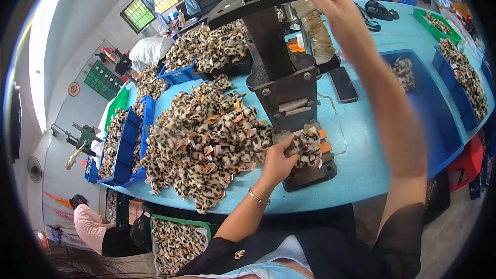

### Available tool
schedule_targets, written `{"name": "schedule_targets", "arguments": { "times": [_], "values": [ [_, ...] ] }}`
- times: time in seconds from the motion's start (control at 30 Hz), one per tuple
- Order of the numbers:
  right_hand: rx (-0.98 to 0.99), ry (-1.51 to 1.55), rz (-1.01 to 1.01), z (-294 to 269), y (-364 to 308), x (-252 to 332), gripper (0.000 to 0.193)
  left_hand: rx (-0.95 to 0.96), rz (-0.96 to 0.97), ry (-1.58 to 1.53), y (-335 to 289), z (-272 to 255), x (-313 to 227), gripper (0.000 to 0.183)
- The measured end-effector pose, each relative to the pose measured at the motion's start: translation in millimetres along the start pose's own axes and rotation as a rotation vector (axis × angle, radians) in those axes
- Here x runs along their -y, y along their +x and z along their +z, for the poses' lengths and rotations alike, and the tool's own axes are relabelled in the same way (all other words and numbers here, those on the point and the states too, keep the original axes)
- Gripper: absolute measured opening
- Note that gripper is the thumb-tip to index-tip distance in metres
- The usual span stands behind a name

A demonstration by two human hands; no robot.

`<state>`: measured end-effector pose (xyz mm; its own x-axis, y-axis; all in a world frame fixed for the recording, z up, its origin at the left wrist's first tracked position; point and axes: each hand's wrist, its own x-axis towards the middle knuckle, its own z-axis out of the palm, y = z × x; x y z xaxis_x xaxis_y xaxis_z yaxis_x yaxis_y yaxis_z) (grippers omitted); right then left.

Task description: The person attaches metal components to small pieces of leopard print fabric using a manual press machine at a manufacturing workstation.

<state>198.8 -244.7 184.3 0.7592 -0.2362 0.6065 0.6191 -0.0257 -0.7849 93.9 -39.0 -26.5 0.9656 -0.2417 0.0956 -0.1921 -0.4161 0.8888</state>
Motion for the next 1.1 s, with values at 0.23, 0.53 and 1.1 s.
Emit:
{"name": "schedule_targets", "arguments": {
  "times": [0.23,0.53,1.1],
  "values": [
    [0.166,-0.325,0.286,42,42,73,0.067,-0.009,0.025,0.002,5,7,-1,0.053],
    [0.002,0.345,-0.527,-22,-81,44,0.026,-0.003,-0.005,0.004,-2,8,10,0.055],
    [0.133,0.117,0.845,-19,-224,-86,0.022,0.003,-0.186,-0.693,-12,6,-3,0.051]
  ]
}}
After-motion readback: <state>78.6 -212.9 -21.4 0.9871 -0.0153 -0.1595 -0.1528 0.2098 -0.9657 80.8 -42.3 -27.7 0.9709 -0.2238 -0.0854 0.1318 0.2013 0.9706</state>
